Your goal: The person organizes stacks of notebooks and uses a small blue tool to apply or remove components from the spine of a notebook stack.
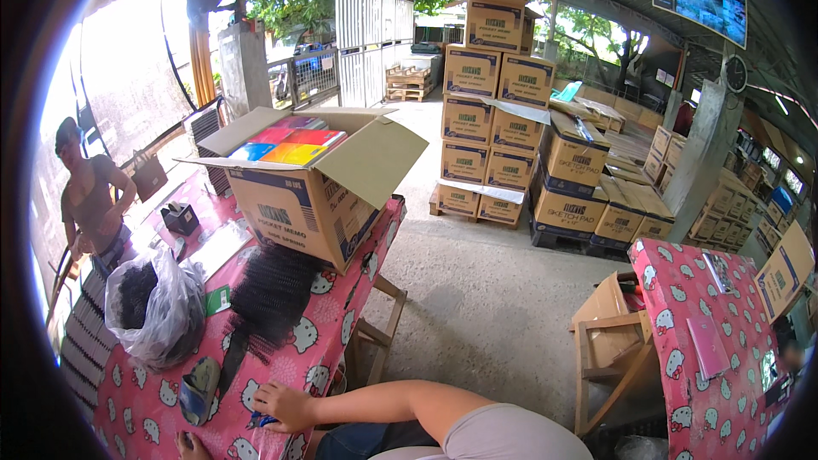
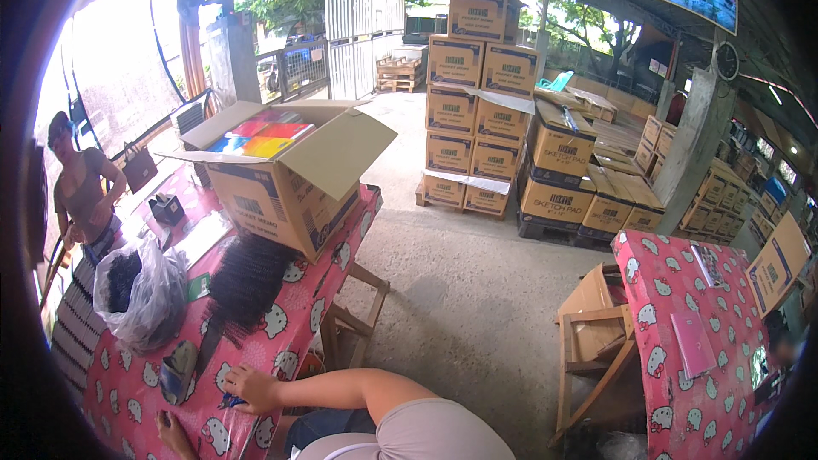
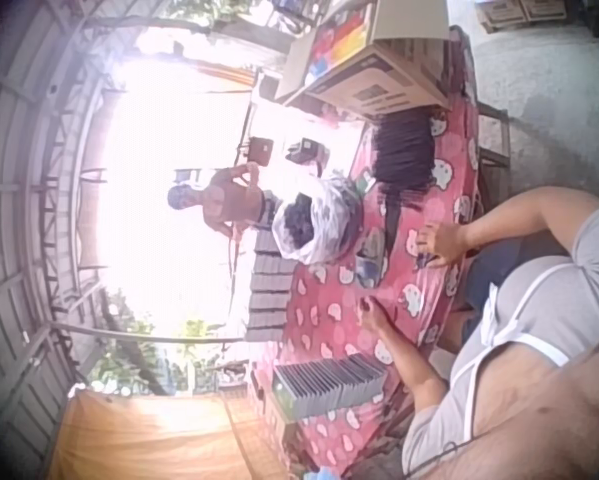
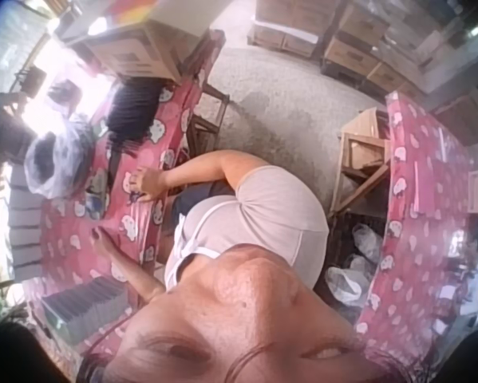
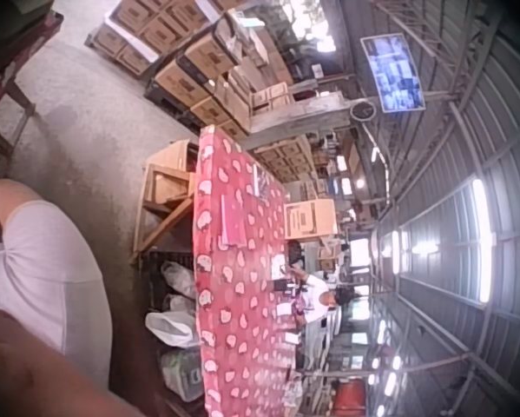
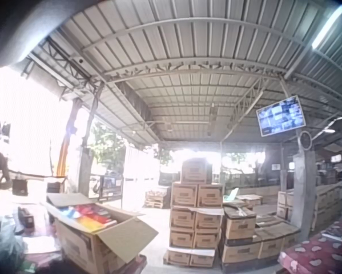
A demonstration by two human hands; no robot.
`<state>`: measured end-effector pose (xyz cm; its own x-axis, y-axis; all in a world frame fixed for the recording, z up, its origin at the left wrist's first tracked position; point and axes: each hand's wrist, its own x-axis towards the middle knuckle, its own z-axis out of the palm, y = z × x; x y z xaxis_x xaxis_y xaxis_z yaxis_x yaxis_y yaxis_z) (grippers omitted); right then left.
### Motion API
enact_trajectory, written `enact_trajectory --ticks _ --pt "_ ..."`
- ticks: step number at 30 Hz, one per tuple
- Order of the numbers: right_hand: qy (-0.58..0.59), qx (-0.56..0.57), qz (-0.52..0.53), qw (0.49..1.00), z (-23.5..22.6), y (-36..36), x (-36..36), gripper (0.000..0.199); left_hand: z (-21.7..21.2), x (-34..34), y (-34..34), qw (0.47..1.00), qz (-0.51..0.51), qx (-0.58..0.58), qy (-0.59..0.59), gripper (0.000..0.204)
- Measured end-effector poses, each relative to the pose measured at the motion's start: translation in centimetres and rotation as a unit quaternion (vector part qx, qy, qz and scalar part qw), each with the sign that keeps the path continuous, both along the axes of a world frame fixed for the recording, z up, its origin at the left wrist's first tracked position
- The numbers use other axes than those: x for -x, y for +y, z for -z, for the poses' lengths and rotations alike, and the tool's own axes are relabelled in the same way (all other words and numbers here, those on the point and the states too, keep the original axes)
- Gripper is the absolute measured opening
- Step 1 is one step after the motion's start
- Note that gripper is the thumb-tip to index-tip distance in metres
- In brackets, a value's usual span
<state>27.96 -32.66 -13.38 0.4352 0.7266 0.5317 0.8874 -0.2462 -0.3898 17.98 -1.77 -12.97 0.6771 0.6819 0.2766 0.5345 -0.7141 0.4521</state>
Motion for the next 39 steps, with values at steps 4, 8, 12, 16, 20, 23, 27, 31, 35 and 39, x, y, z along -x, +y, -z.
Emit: enact_trajectory --ticks 4,8,12,16,20,23,27,31,35,39 --pt "-0.003 0.0 0.014 1.0 0.5 -0.3 -0.1 0.054 1.9 -0.8 1.0 1.0 0.006 -0.001 -0.004 0.044" --pt "0.001 0.005 0.009 1.0 0.1 -0.2 0.0 0.053 2.7 -0.8 2.4 0.997 0.029 0.05 -0.048 0.043" --pt "-0.005 0.009 0.011 1.0 0.2 -0.4 -0.1 0.053 2.2 -0.8 1.3 0.998 0.023 0.03 -0.056 0.042" --pt "-0.002 0.013 0.008 1.0 0.0 -0.3 -0.1 0.053 2.8 -1.0 2.0 0.996 0.025 0.054 -0.065 0.042" --pt "0.006 0.01 0.006 1.0 -0.2 -0.4 0.1 0.053 2.8 -0.8 2.2 1.0 0.016 0.0 -0.021 0.043" --pt "0.0 0.01 0.014 1.0 0.2 -0.6 -0.1 0.053 1.5 -1.0 0.5 0.999 0.015 0.029 -0.01 0.043" --pt "-0.008 0.007 0.011 1.0 0.0 -0.5 0.0 0.054 2.7 -1.0 1.8 1.0 0.006 -0.004 -0.025 0.042" --pt "-0.001 0.018 0.008 1.0 -0.1 -0.4 0.0 0.054 3.6 -1.1 3.0 0.998 0.023 0.036 -0.056 0.042" --pt "-0.014 -0.002 0.014 1.0 0.3 -0.3 -0.1 0.053 2.9 -1.1 2.1 0.999 0.012 0.036 -0.03 0.043" --pt "0.008 0.015 0.008 1.0 -0.3 -0.5 0.1 0.053 2.2 -0.8 1.6 1.0 0.003 0.002 -0.003 0.043"
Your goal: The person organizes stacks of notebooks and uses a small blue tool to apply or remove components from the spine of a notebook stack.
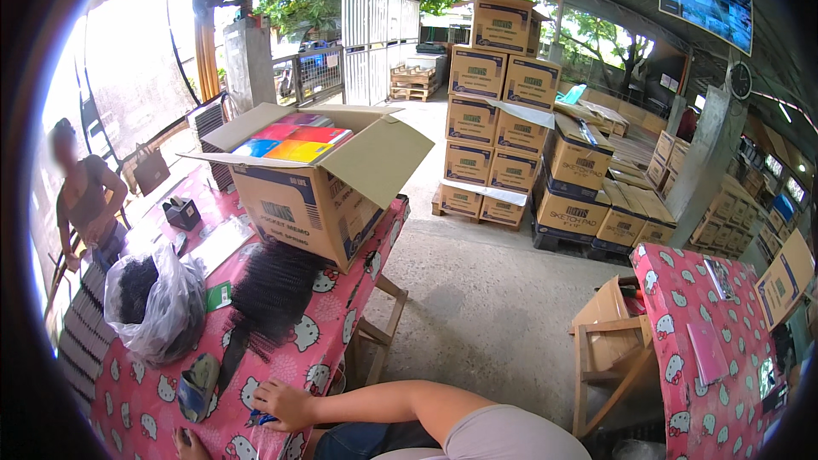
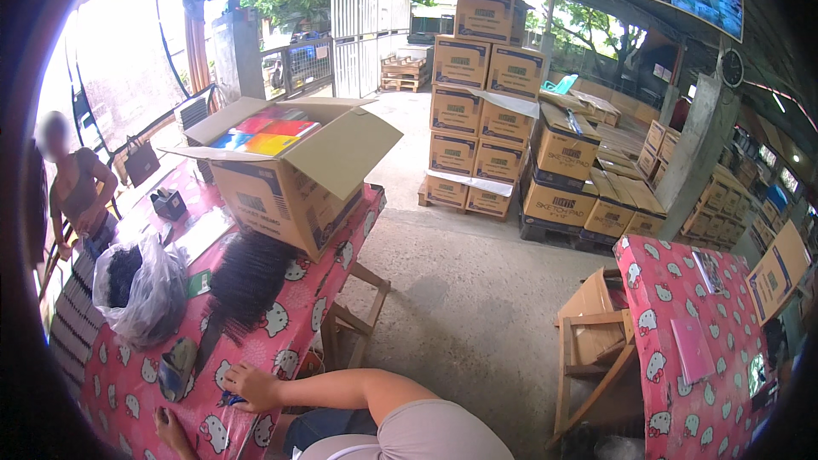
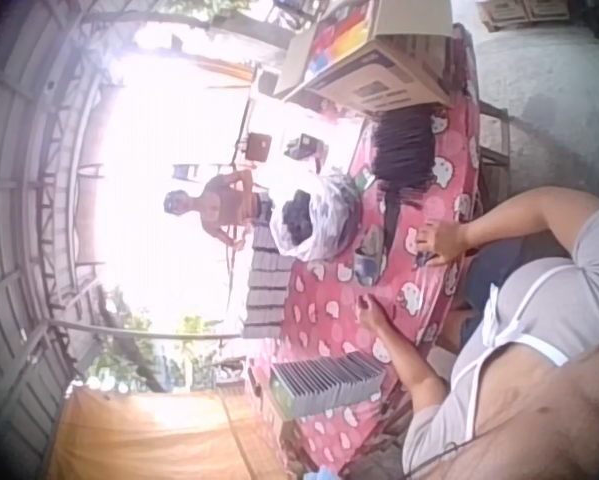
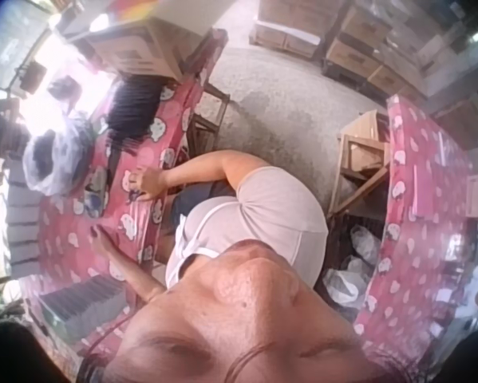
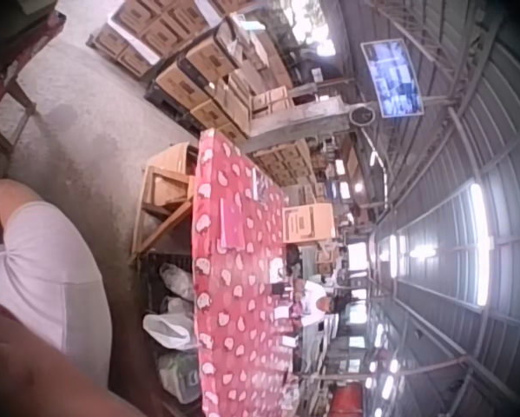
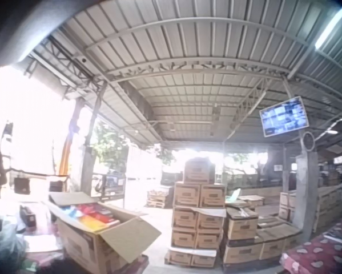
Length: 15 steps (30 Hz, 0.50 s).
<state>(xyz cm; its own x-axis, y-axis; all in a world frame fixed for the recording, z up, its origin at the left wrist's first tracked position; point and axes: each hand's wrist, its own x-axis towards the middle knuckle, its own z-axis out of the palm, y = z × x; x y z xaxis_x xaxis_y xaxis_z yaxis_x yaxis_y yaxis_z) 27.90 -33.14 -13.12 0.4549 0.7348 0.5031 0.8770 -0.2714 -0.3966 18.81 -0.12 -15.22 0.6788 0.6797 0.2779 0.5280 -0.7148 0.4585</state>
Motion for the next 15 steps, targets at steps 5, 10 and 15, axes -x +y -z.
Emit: enact_trajectory --ticks 5,10,15 --pt "0.012 0.013 0.0 1.0 -0.1 0.0 0.0 0.052 -0.4 0.2 -0.8 1.0 -0.004 -0.009 0.001 0.044" --pt "-0.026 -0.021 0.005 0.999 0.4 0.1 0.0 0.052 -0.2 0.1 0.0 0.999 0.027 0.039 -0.016 0.044" --pt "-0.026 -0.026 0.004 0.999 0.5 0.2 -0.1 0.052 0.3 0.0 0.1 1.0 0.001 -0.016 0.002 0.044"
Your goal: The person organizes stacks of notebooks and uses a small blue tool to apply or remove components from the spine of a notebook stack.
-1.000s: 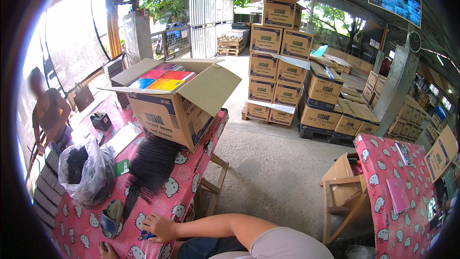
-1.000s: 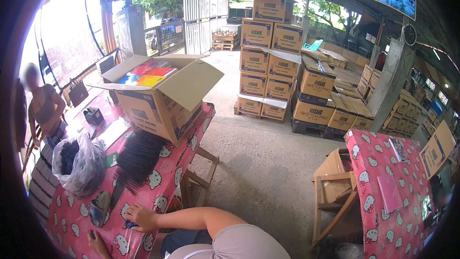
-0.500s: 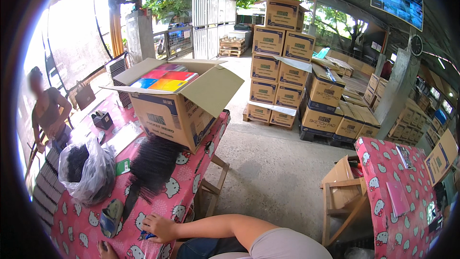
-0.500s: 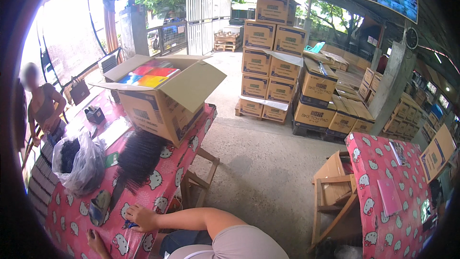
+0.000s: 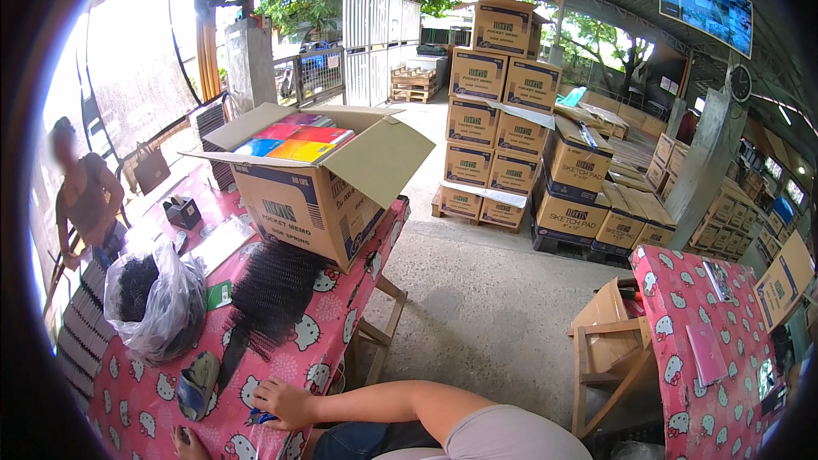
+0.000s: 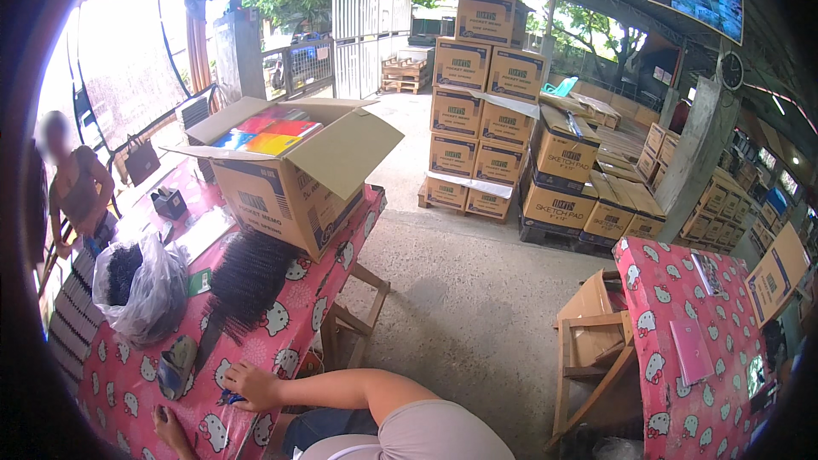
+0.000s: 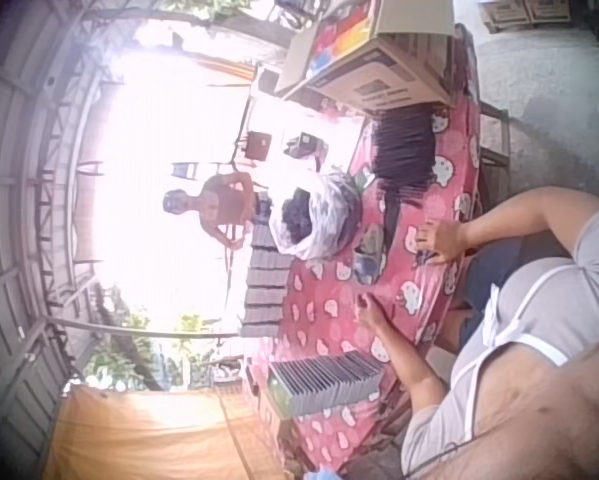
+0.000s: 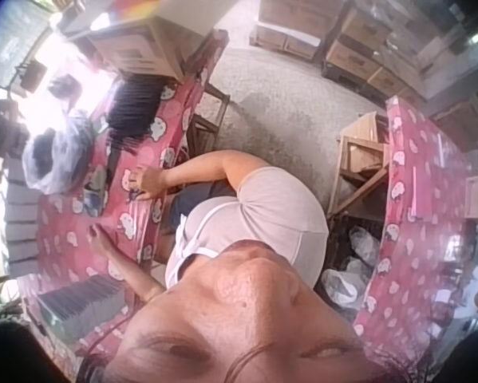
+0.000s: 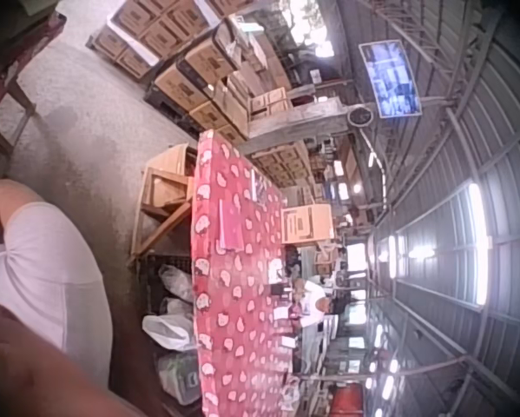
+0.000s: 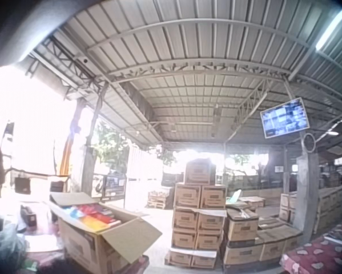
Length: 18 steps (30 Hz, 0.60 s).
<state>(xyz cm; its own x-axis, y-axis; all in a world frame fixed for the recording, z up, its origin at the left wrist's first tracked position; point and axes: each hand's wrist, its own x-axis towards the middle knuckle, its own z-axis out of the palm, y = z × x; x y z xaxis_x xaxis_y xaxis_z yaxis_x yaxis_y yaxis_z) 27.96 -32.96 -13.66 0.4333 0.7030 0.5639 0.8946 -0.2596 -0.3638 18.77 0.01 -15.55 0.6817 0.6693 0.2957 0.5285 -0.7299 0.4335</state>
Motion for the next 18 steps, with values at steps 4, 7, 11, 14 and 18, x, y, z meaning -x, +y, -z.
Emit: enact_trajectory --ticks 4,7,11,14,18 --pt "0.009 0.002 -0.003 1.0 -0.2 -0.1 0.0 0.052 -0.2 -0.1 -0.2 1.0 -0.008 -0.002 0.008 0.043" --pt "0.046 0.03 -0.013 0.998 -0.9 -0.4 0.2 0.051 -0.7 0.1 -0.5 1.0 0.005 0.015 -0.005 0.042" --pt "0.024 0.019 -0.01 0.999 -0.9 -0.3 0.3 0.051 -0.5 0.3 0.0 0.999 0.015 0.037 -0.029 0.042" --pt "0.008 0.015 -0.003 1.0 -0.1 0.0 -0.1 0.053 0.2 -0.2 0.2 0.999 0.01 0.033 -0.028 0.042" --pt "0.005 0.018 -0.001 1.0 0.1 0.0 -0.1 0.054 -0.2 -0.1 -0.4 1.0 0.006 0.013 -0.022 0.042"
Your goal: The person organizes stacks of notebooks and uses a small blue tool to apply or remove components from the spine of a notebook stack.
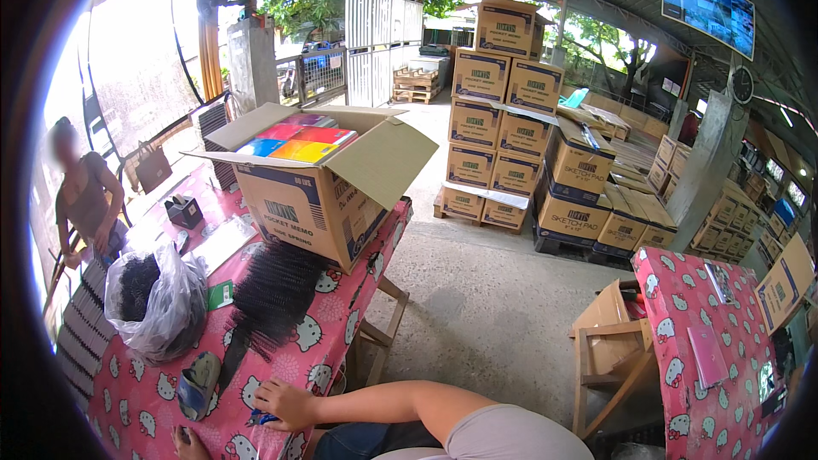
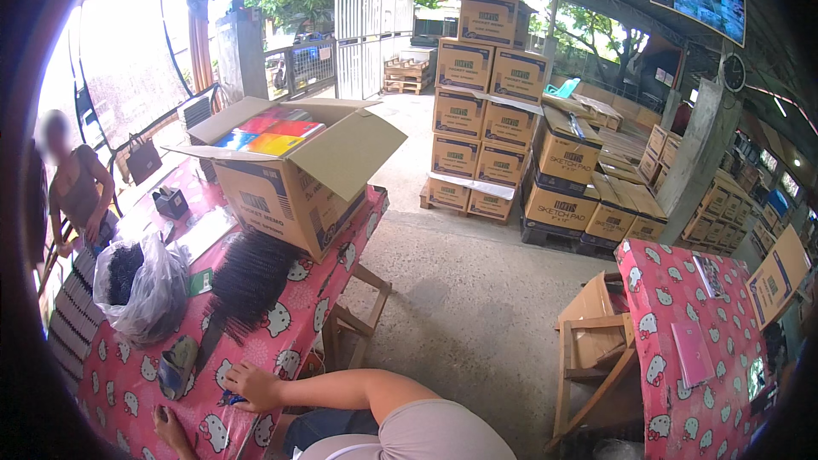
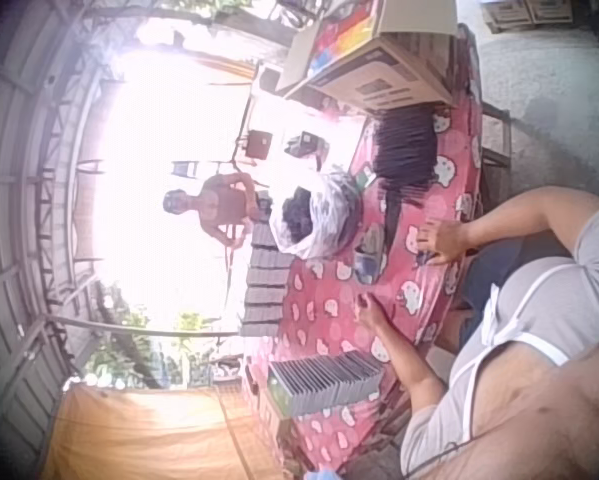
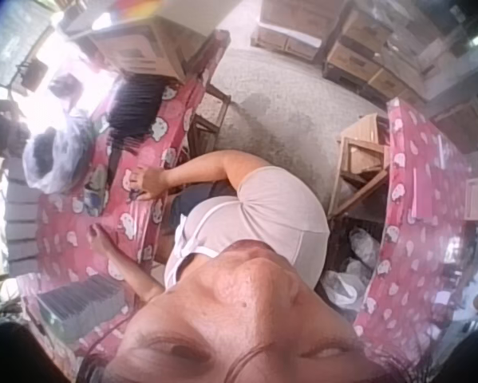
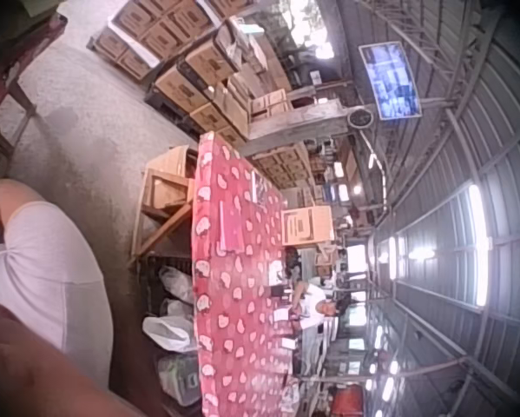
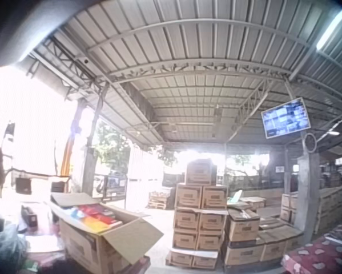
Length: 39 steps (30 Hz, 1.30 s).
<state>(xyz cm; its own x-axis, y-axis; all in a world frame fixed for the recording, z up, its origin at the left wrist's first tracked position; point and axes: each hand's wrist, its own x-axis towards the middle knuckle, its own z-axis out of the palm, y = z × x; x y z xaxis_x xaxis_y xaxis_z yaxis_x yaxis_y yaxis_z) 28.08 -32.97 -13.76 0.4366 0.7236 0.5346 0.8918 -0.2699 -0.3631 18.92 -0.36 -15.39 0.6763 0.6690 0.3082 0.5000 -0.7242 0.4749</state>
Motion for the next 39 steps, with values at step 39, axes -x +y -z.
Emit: enact_trajectory --ticks 39 --pt "0.037 0.01 -0.01 0.999 -0.7 -0.3 0.2 0.051 0.2 0.0 0.4 1.0 0.011 0.017 -0.015 0.041"
